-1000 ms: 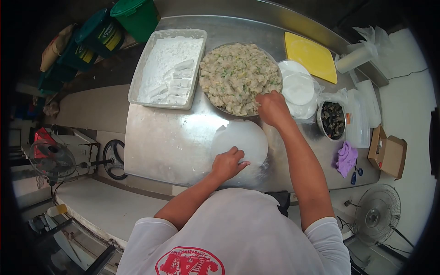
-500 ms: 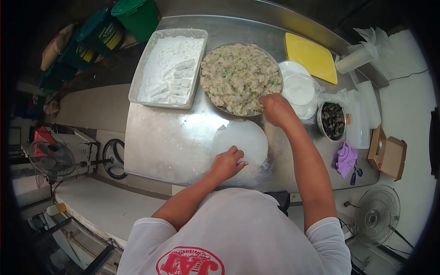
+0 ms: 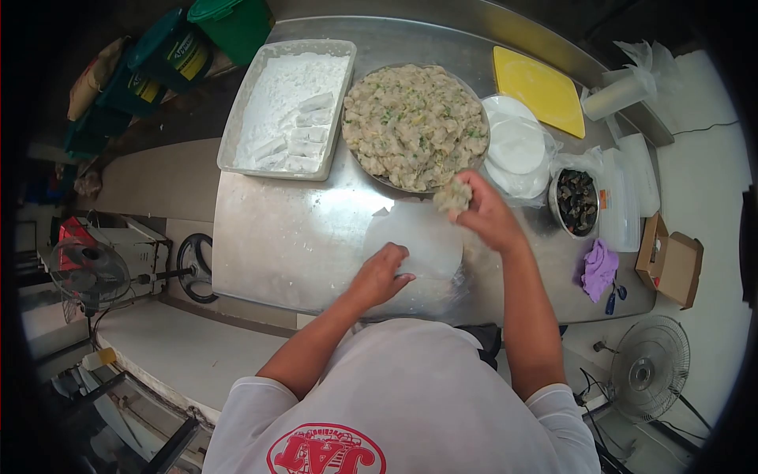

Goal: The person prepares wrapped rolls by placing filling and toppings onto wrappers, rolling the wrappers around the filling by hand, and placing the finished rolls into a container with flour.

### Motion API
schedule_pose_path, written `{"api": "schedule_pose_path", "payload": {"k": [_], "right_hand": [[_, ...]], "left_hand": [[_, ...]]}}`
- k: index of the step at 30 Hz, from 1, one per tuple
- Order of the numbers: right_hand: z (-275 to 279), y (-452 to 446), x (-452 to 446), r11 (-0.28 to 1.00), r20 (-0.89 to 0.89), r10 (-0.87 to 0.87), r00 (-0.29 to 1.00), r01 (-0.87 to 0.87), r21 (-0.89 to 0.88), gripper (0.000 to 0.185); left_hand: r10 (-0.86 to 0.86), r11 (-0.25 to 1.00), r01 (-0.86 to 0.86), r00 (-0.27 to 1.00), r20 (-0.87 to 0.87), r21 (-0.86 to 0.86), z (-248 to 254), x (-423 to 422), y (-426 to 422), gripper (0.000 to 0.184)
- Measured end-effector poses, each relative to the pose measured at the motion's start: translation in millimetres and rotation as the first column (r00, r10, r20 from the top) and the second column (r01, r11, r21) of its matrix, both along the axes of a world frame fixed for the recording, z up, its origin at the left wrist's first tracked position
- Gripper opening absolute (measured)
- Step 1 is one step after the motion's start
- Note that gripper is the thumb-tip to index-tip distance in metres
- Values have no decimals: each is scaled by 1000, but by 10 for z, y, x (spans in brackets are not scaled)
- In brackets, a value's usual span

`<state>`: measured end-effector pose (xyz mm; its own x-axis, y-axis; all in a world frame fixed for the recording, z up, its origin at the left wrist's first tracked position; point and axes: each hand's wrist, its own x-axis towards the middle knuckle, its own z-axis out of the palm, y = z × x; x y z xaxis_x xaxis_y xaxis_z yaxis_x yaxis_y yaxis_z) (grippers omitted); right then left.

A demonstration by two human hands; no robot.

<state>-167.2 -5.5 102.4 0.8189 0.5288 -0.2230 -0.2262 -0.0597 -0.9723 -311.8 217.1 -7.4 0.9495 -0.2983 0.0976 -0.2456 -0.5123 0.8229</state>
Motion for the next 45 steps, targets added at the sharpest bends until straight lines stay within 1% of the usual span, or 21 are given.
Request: {"api": "schedule_pose_path", "payload": {"k": [2, 3, 6, 7, 8, 9, 11, 15, 17, 18, 20, 24, 26, 29, 30, 32, 35, 36, 38, 41, 45], "right_hand": [[-164, 73, -279, 998, -84, 43, 996, -39, 46, 52], [-233, 143, -448, 998, -167, 34, 985, -26, 52, 52], [-654, 263, -840, 996, -127, 39, 991, -49, -80, 49], [-743, 294, -916, 936, 20, 147, 989, -132, -327, 48], [-820, 299, -978, 811, 136, 284, 949, -163, -562, 48], [-848, 306, -1032, 813, 137, 282, 950, -161, -560, 48], [-902, 305, -1130, 845, 402, 222, 888, 30, -534, 45], [-823, 297, -1203, 846, 451, 186, 873, 91, -525, 46], [-957, 244, -1272, 863, 596, 102, 796, 227, -451, 44], [-1005, 219, -1272, 863, 593, 102, 798, 226, -452, 44], [-1098, 157, -1250, 862, 701, 251, 667, 176, -476, 42], [-918, 208, -1240, 845, 650, 262, 713, 155, -511, 39], [-834, 207, -1265, 883, 527, 137, 839, 138, -449, 38], [-840, 133, -1284, 894, 451, 65, 890, 149, -423, 38], [-907, 97, -1280, 894, 449, 61, 891, 152, -422, 38], [-1089, 44, -1273, 884, 698, 179, 694, 199, -424, 36], [-1001, 81, -1256, 898, 766, 120, 631, 260, -355, 32], [-916, 117, -1271, 899, 766, 119, 631, 258, -353, 32], [-754, 180, -1317, 880, 625, -56, 778, 334, -337, 27], [-949, 103, -1329, 870, 561, 45, 827, 243, -428, 26], [-986, 83, -1270, 875, 614, 83, 785, 237, -422, 25]], "left_hand": [[46, 984, -77, 981, -191, -159, 21, -11, 67, 61], [48, 984, -80, 980, -194, -159, 9, -9, 87, 61], [17, 981, -53, 982, -189, -187, -18, 12, 119, 70], [-11, 985, -18, 985, -170, -171, -11, 16, 127, 71], [-40, 988, 17, 988, -149, -154, -3, 26, 133, 72], [-41, 988, 18, 988, -149, -152, -9, 32, 136, 72], [-59, 990, 47, 994, -92, -130, -19, 28, 123, 72], [-29, 993, 20, 997, -77, -118, 66, 47, 55, 71], [20, 992, -23, 999, -25, -122, 33, 28, 24, 62], [19, 992, -23, 999, -29, -122, -17, 10, 23, 62], [2, 1000, 1, 997, 78, -31, -114, 4, 16, 47], [11, 999, -7, 996, 86, -40, 6, 35, 20, 36], [11, 997, -9, 1000, 26, -83, 141, 52, 30, 33], [-17, 997, 19, 1000, 23, -78, -30, 59, 37, 33], [-22, 997, 23, 1000, 20, -77, -77, 57, 41, 33], [-43, 997, 47, 997, 62, -59, -130, 56, 48, 28], [12, 997, -9, 999, 33, -73, 125, 77, 7, 21], [13, 998, -11, 999, 33, -70, 172, 83, -20, 21], [88, 991, -83, 995, 46, -103, 217, 91, -73, 17], [-3, 1000, 1, 996, 90, 18, -41, 50, -70, 22], [-28, 997, 21, 995, 94, 68, -91, 44, -41, 24]]}}
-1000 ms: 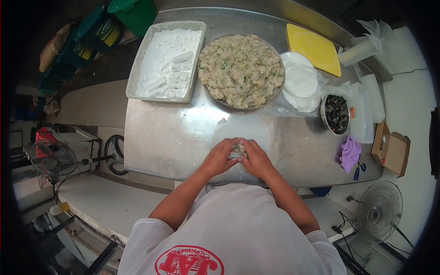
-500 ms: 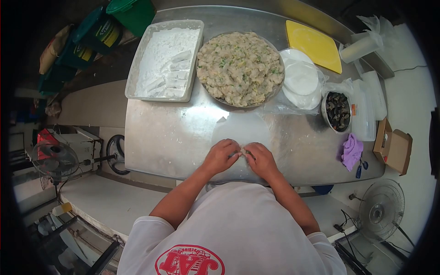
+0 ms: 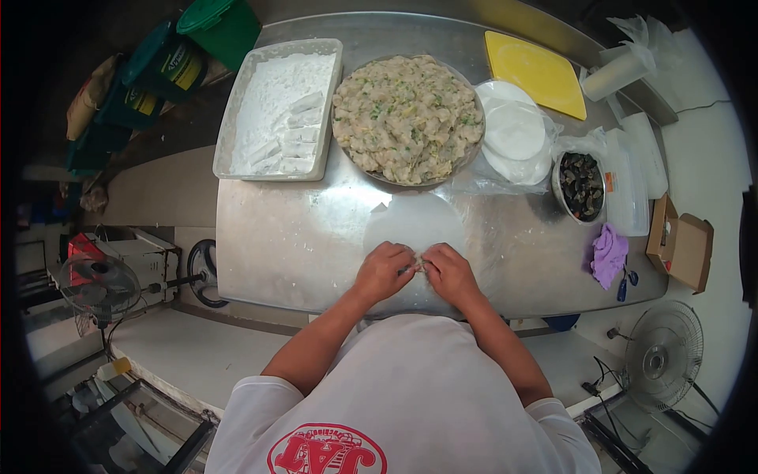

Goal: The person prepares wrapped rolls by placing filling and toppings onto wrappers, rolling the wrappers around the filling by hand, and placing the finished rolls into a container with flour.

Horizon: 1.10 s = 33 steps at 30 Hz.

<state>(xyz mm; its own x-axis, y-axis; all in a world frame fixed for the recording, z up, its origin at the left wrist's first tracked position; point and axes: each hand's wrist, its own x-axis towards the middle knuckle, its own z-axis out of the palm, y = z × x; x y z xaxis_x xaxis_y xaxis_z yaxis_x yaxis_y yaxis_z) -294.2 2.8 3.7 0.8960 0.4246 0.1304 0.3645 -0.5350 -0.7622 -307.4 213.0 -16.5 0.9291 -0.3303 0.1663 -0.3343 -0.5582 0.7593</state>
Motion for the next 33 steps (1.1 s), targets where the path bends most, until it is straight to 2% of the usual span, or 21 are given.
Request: {"api": "schedule_pose_path", "payload": {"k": [3, 5, 6, 8, 9, 11, 14, 18, 20, 21, 23, 24, 26, 27, 29, 30, 32, 33], "right_hand": [[286, 54, 130, 999, -78, -25, 997, 27, 22, 23], [415, 131, 387, 994, 237, -107, 965, 113, -10, 25], [530, 191, 520, 993, 236, -112, 965, 118, -12, 25], [722, 344, 837, 992, 429, -13, 903, 65, -107, 26], [703, 402, 963, 992, 432, -13, 902, 65, -105, 26], [625, 494, 1153, 936, 423, 111, 899, 49, -348, 24], [526, 463, 1304, 921, 389, 159, 908, 6, -389, 22], [571, 381, 1399, 917, 328, 201, 923, -60, -394, 25], [587, 354, 1420, 920, 291, 221, 931, -100, -379, 25], [598, 341, 1407, 920, 291, 219, 931, -97, -380, 25], [632, 318, 1410, 976, 296, 133, 946, -74, -204, 22], [649, 309, 1409, 976, 295, 139, 945, -80, -205, 22], [683, 268, 1400, 975, 452, -15, 892, 114, -192, 22], [677, 224, 1405, 974, 450, -15, 893, 114, -193, 22], [679, 121, 1445, 941, 332, 138, 933, -19, -338, 21], [716, 103, 1475, 940, 332, 137, 933, -17, -340, 21], [791, 90, 1542, 875, 130, 178, 975, -96, -475, 20], [776, 71, 1562, 875, 133, 179, 975, -96, -475, 20]], "left_hand": [[1, 1000, 0, 1000, -21, 13, 33, 4, 2, 29], [80, 994, -73, 992, 94, -83, 86, 6, -24, 36], [75, 994, -68, 993, 92, -84, 121, 2, -31, 36], [29, 997, -22, 995, 99, -73, 182, 28, -35, 43], [30, 997, -22, 994, 103, -71, 151, 22, -32, 43], [-4, 1000, 3, 999, 33, 25, 39, -10, -27, 45], [-10, 998, 11, 1000, -24, 67, 17, -11, -7, 46], [9, 1000, -9, 1000, -17, 27, 95, -10, -47, 48], [22, 1000, -23, 995, 95, 5, 128, 11, -68, 49], [20, 1000, -20, 995, 95, 3, 109, -2, -77, 49], [-1, 996, -2, 999, 34, 93, 68, 2, -86, 50], [6, 996, -9, 999, 33, 92, 65, 4, -83, 50], [-14, 994, 9, 999, 46, 110, 56, -3, -82, 49], [-14, 994, 10, 999, 44, 109, 53, -12, -76, 49], [-32, 993, 26, 998, 45, 114, 51, -1, -70, 51], [-33, 993, 28, 998, 46, 112, 69, 5, -74, 51], [-21, 995, 16, 999, 44, 100, 111, 9, -62, 54], [-19, 995, 14, 999, 47, 100, 98, 13, -58, 54]]}}
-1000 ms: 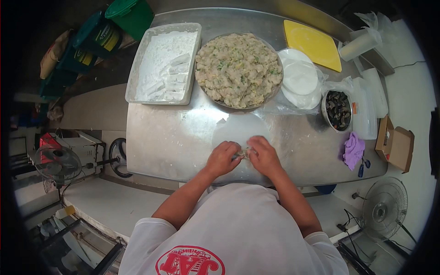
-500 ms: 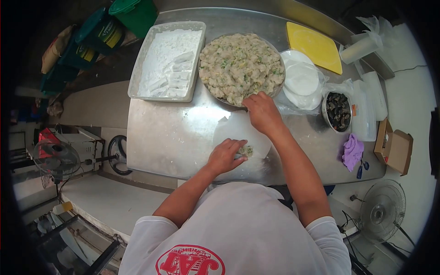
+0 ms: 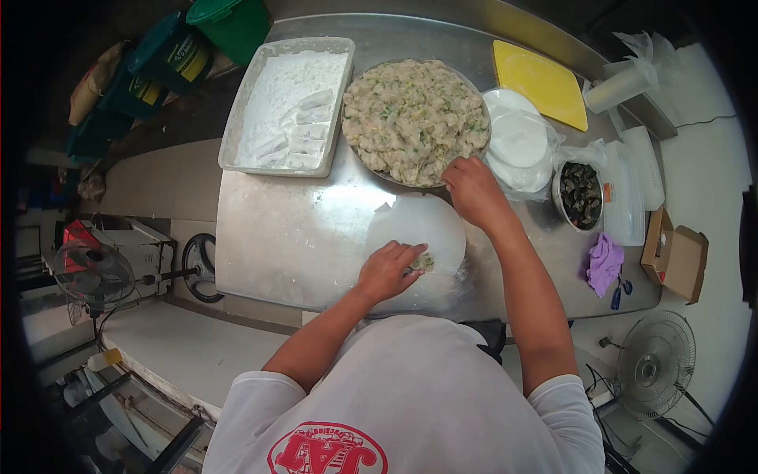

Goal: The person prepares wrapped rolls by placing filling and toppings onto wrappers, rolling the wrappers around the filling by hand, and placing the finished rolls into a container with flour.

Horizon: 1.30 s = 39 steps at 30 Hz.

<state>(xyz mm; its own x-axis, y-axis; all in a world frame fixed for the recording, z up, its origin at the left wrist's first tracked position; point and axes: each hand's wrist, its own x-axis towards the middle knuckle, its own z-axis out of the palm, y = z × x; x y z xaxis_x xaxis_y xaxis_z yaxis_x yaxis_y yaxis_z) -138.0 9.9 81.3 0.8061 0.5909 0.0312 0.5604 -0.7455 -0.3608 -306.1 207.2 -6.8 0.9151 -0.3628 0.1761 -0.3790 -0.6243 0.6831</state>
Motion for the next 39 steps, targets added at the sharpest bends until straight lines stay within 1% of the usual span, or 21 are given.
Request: {"api": "schedule_pose_path", "payload": {"k": [3, 6, 8, 9, 11, 12, 14, 15, 17, 20, 25, 28, 30, 31, 32, 33, 35, 36, 37, 38, 39], "right_hand": [[-31, -57, 47, 999, 98, 6, 995, -9, 32, 17], [54, -82, 105, 999, 70, 7, 998, -9, 33, 20], [175, -103, 144, 998, -81, -20, 997, 15, -62, 25], [155, -146, 173, 998, -78, -20, 997, 15, -62, 25], [80, -214, 223, 990, -66, -84, 994, 91, 104, 31], [75, -200, 221, 990, -65, -84, 994, 90, 105, 31], [62, -177, 229, 989, 270, -127, 954, 101, 107, 38], [82, -138, 208, 989, 273, -132, 953, 106, 108, 38], [122, -2, 92, 990, 138, 131, 982, -136, 31, 41], [-79, 25, 5, 993, 152, 119, 981, -118, -20, 29], [15, -10, 41, 992, 98, 124, 987, -123, -22, 19], [124, -69, -96, 996, 2, 78, 997, -78, 31, 21], [129, -129, -345, 959, 12, 53, 998, -55, 276, 24], [84, -138, -496, 959, 8, 59, 998, -59, 276, 24], [-10, -148, -670, 947, -77, 89, 993, -61, 315, 25], [-107, -162, -842, 934, -161, 118, 980, -55, 353, 27], [-293, -168, -1168, 936, -234, 88, 968, 0, 351, 26], [-384, -161, -1260, 936, -297, 65, 953, 45, 349, 25], [-463, -154, -1351, 936, -301, 63, 951, 48, 349, 25], [-542, -151, -1435, 927, -263, 38, 964, 64, 369, 24], [-586, -138, -1486, 917, -223, 10, 975, 80, 390, 23]], "left_hand": [[8, 999, -9, 1000, -15, -49, -19, -12, 16, 58], [-3, 997, -1, 999, -47, -75, -19, -3, 41, 59], [-16, 997, 11, 998, -66, -78, -35, -3, 44, 60], [-15, 997, 10, 998, -63, -78, -33, 3, 46, 60], [-19, 996, 10, 995, -97, -87, -26, 4, 58, 60], [-19, 996, 10, 995, -97, -87, -26, -6, 61, 60], [-14, 998, 8, 996, -88, -70, -28, 2, 58, 60], [-19, 998, 13, 996, -85, -69, -26, 12, 59, 60], [-26, 997, 20, 996, -88, -70, -19, 14, 60, 60], [-34, 996, 24, 992, -122, -82, -24, 18, 63, 61], [-36, 996, 26, 993, -115, -87, -11, 14, 80, 62], [-52, 992, 36, 990, -130, -123, -6, 27, 125, 63], [-54, 990, 32, 987, -154, -140, 20, 19, 180, 63], [-56, 981, 12, 973, -225, -192, 56, 16, 203, 63], [-65, 970, -8, 954, -294, -242, 75, 16, 215, 62], [-68, 970, -6, 952, -297, -243, 68, 10, 215, 62], [-26, 954, -68, 952, -305, -292, 46, -12, 198, 51], [-27, 954, -66, 953, -303, -292, 10, 19, 191, 51], [-32, 970, -23, 974, -222, -243, -45, 27, 186, 47], [-42, 982, 15, 989, -141, -190, -99, 24, 181, 44], [-45, 982, 17, 989, -144, -190, -137, 19, 185, 44]]}}
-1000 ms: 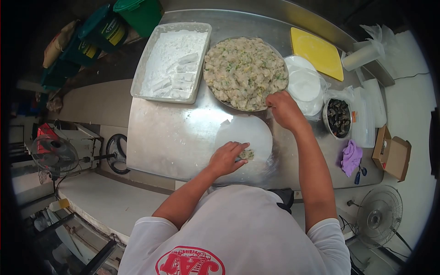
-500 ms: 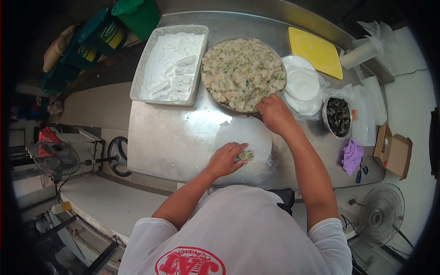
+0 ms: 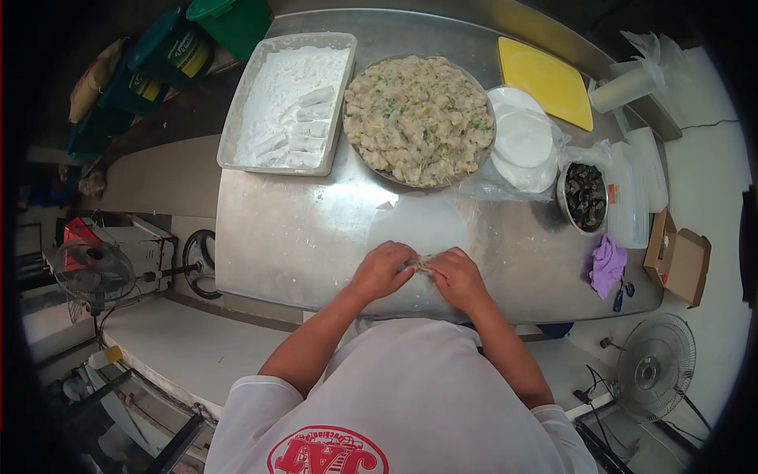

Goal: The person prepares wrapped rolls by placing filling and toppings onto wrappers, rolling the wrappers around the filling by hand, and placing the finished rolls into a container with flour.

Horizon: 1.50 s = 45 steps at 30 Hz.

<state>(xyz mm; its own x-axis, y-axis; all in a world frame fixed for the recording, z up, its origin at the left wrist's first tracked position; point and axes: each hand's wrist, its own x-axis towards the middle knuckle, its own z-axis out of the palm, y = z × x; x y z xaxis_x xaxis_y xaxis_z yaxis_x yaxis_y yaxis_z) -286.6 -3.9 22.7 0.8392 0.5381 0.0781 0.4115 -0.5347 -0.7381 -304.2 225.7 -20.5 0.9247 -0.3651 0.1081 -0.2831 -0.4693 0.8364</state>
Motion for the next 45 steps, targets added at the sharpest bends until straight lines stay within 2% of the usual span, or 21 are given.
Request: {"api": "schedule_pose_path", "payload": {"k": [3, 7, 10, 12, 14, 19, 21, 23, 25, 28, 30, 31, 33, 34, 36, 39, 41, 42, 43, 44, 45], "right_hand": [[-110, 34, -62, 993, 58, -118, 991, 118, -2, 21], [-166, 37, -31, 993, 79, -113, 990, 109, 51, 20], [-91, 26, -14, 999, 65, -31, 997, 29, 36, 21], [0, 8, -19, 985, -30, -89, 996, 92, 145, 21], [-166, -49, -33, 987, -38, -93, 995, 97, 131, 20], [-63, 55, 14, 993, -9, -104, 994, 105, 61, 14], [60, 99, 141, 951, 34, -262, 965, 252, 181, 10], [132, 64, 505, 959, 359, -283, 889, 250, 137, 12], [289, 112, 882, 936, 465, -350, 813, 325, 137, 10], [358, 219, 1264, 874, 525, -477, 705, 440, 204, 8], [222, 225, 1399, 906, 477, -410, 778, 409, 112, 8], [159, 204, 1388, 904, 478, -414, 775, 413, 114, 8], [62, 188, 1297, 905, 563, -338, 754, 425, -26, 14], [131, 186, 1231, 907, 562, -333, 757, 420, -29, 14], [297, 126, 1039, 899, 655, -187, 733, 396, -186, 20], [452, -224, 926, 890, 616, -134, 776, 368, -270, 15], [465, -631, 984, 857, 381, -469, 797, 515, -23, 12], [336, -1009, 1136, 857, 670, -365, 647, 514, -29, 12], [298, -1389, 1231, 836, 671, -443, 595, 544, 68, 12], [359, -1768, 1331, 730, 529, -558, 639, 682, -54, 16], [543, -1969, 1377, 611, 426, -688, 588, 785, -97, 22]], "left_hand": [[-47, 999, 47, 999, -18, 19, 11, 32, -5, 39], [0, 1000, 0, 998, 63, 11, 261, 16, -101, 38], [21, 998, -25, 997, 73, 53, 208, -4, -160, 36], [31, 996, -36, 998, 57, 81, 149, -5, -165, 36], [10, 996, -13, 1000, 26, 93, 114, 1, -136, 35], [-18, 997, 15, 999, 46, 71, 87, 2, -83, 35], [-36, 998, 32, 998, 58, 62, 126, 25, -84, 37], [4, 1000, -4, 1000, 19, -14, 264, 14, -95, 45], [6, 999, -7, 1000, -8, -46, 261, 5, -68, 49], [8, 996, -13, 998, -60, -85, 220, 24, -53, 53], [58, 996, -63, 995, -81, -59, 209, 30, -48, 52], [58, 996, -62, 997, -56, -65, 213, 33, -53, 51], [58, 995, -62, 997, -55, -74, 212, 31, -51, 51], [62, 994, -67, 996, -56, -86, 207, 30, -60, 50], [59, 995, -64, 996, -67, -81, 199, 17, -56, 50], [50, 995, -54, 997, -59, -79, 203, 34, -52, 49], [45, 995, -49, 998, -47, -85, 188, 41, -57, 48], [47, 995, -50, 998, -32, -83, 172, 42, -57, 48], [51, 996, -52, 999, -18, -79, 163, 38, -57, 48], [54, 995, -55, 998, -19, -79, 169, 39, -58, 48], [52, 995, -54, 998, -18, -82, 181, 44, -60, 48]]}}
